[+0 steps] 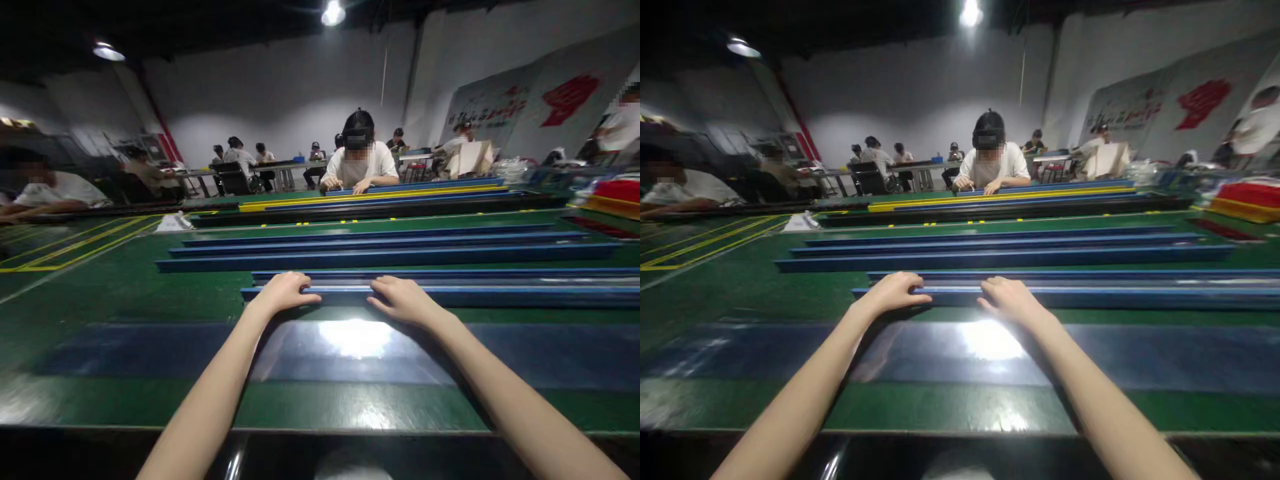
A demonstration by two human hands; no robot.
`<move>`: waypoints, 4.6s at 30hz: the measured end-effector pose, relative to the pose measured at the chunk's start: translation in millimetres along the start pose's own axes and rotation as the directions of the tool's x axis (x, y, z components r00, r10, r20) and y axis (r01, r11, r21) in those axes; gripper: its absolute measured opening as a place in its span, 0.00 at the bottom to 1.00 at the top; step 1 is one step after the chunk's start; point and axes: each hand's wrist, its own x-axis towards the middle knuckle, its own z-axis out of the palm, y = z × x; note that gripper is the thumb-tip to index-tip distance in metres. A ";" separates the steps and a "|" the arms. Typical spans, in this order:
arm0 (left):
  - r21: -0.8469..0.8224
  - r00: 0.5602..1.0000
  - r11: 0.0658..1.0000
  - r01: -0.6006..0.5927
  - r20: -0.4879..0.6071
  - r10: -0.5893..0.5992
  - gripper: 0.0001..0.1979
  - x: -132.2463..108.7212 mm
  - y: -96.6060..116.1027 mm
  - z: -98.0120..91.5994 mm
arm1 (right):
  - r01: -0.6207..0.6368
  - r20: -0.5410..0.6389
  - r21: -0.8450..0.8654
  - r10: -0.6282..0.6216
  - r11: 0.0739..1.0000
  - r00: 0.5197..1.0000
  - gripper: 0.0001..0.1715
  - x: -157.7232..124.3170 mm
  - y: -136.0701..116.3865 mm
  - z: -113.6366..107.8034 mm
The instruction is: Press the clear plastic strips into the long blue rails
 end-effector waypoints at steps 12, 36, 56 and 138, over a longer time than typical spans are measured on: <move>0.000 0.995 0.996 0.095 0.022 -0.095 0.25 -5.5 -4.1 -5.5 | 0.001 -0.004 -0.003 -0.001 1.000 1.000 0.16 -1.4 -0.4 -2.8; -0.095 0.979 0.977 0.190 0.094 -0.181 0.28 -4.7 -11.2 -2.9 | 0.002 0.007 0.015 -0.002 1.000 1.000 0.17 -1.4 2.7 -0.6; -0.225 0.964 0.945 0.235 0.176 -0.198 0.28 -2.3 -21.6 2.9 | 0.003 0.007 0.023 -0.003 1.000 1.000 0.17 -1.5 3.0 -1.3; -0.231 0.975 0.953 0.197 0.150 -0.165 0.28 -2.5 -17.7 4.9 | 0.016 -0.011 0.022 -0.016 1.000 1.000 0.17 -4.3 8.1 4.0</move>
